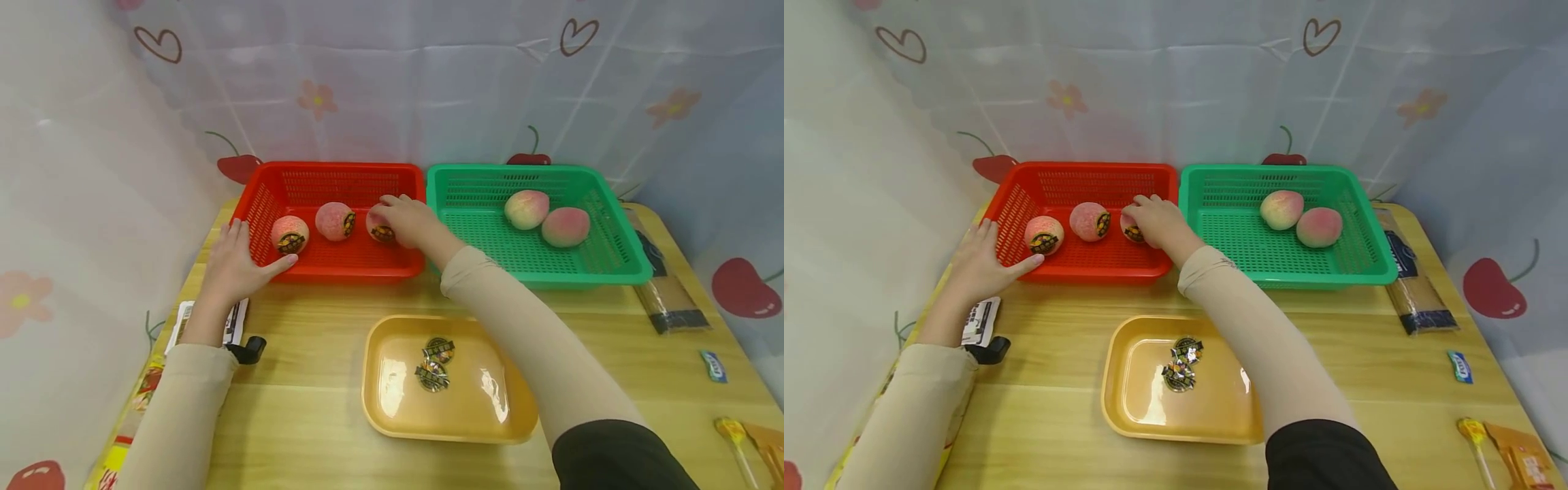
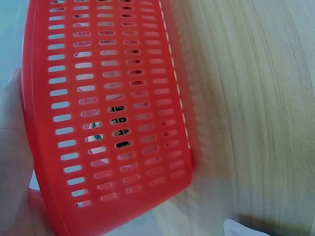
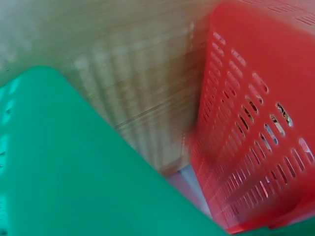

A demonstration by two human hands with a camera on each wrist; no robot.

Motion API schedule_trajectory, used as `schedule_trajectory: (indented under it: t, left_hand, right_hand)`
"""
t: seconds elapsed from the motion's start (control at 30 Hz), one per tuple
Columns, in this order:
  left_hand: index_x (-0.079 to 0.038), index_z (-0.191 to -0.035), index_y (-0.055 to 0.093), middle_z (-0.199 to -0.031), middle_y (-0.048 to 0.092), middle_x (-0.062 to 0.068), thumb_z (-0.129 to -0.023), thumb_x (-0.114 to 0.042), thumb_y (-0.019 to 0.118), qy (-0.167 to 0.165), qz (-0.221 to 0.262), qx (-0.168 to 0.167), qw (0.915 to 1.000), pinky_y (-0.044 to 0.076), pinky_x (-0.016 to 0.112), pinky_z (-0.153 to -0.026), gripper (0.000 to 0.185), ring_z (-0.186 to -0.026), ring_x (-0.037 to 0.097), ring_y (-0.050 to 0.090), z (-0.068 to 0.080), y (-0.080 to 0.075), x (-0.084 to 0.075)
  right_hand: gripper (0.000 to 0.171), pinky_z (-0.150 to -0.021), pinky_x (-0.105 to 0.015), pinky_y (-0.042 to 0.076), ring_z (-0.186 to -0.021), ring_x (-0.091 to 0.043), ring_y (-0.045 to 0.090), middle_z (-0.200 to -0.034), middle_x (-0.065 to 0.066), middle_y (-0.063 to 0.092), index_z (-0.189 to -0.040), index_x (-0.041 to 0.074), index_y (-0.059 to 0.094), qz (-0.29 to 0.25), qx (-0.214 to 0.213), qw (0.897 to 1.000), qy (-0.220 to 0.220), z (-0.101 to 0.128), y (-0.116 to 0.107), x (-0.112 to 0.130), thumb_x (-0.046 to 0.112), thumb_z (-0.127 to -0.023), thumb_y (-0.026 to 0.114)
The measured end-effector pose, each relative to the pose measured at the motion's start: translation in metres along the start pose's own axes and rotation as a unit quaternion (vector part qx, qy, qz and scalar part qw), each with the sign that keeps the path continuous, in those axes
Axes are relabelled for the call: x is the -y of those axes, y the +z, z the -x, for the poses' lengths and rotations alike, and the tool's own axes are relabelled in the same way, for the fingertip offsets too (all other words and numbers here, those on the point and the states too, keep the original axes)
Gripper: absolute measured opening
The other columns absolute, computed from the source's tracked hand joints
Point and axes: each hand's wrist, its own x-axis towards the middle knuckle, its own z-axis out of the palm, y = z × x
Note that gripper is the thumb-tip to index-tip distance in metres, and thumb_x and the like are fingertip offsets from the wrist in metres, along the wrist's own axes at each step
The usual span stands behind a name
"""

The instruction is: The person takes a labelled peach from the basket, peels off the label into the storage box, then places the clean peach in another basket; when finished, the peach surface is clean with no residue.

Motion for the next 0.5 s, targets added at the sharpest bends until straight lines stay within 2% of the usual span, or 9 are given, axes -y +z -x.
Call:
schedule_trajectory:
  t: [0.07,0.13,0.17,0.33,0.5]
  left_hand:
    - [0.005,-0.156,0.001,-0.165,-0.003,0.026,-0.079,-0.081,0.053,0.000,-0.001,0.003,1.0000,0.006,0.068,-0.119,0.127,-0.153,0.045,-0.003,-0.0005,0.0000,-0.0006]
    - [0.005,-0.156,0.000,-0.165,-0.003,0.026,-0.079,-0.082,0.053,0.000,-0.001,0.004,1.0000,0.005,0.067,-0.120,0.127,-0.153,0.045,-0.003,-0.0011,0.0000,-0.0012]
    - [0.005,-0.156,0.000,-0.165,-0.003,0.026,-0.079,-0.082,0.053,0.000,-0.001,0.005,1.0000,0.005,0.067,-0.120,0.127,-0.153,0.045,-0.003,-0.0012,-0.0001,-0.0012]
    - [0.006,-0.156,-0.001,-0.164,-0.004,0.026,-0.080,-0.081,0.053,-0.002,-0.003,0.009,0.9999,0.004,0.067,-0.120,0.128,-0.153,0.045,-0.004,-0.0006,-0.0010,-0.0003]
    - [0.006,-0.156,-0.001,-0.164,-0.004,0.027,-0.079,-0.082,0.053,0.000,-0.004,0.010,0.9999,0.004,0.066,-0.120,0.128,-0.152,0.046,-0.004,-0.0007,-0.0004,0.0009]
  right_hand:
    - [0.052,-0.102,-0.044,0.050,-0.127,-0.032,0.048,-0.142,-0.011,0.046,-0.146,0.024,0.049,-0.009,-0.007,1.000,-0.002,0.0000,0.0009,0.0005,0.014,-0.096,0.063]
    - [0.049,-0.091,-0.040,0.054,-0.117,-0.029,0.050,-0.132,-0.010,0.045,-0.145,0.024,0.051,-0.014,-0.011,1.000,-0.004,-0.0003,0.0017,0.0003,0.017,-0.097,0.061]
    - [0.049,-0.090,-0.041,0.055,-0.117,-0.030,0.049,-0.132,-0.011,0.044,-0.146,0.024,0.050,-0.015,-0.010,1.000,-0.003,-0.0004,0.0018,0.0003,0.018,-0.098,0.061]
    - [0.057,-0.103,-0.048,0.050,-0.135,-0.037,0.040,-0.151,-0.015,0.034,-0.149,0.023,0.045,-0.013,-0.006,1.000,0.002,-0.0018,0.0036,0.0024,0.021,-0.096,0.064]
    - [0.064,-0.100,-0.046,0.052,-0.132,-0.036,0.042,-0.150,-0.012,0.043,-0.145,0.021,0.047,0.027,-0.025,0.999,0.002,-0.0043,0.0091,0.0076,0.020,-0.087,0.074]
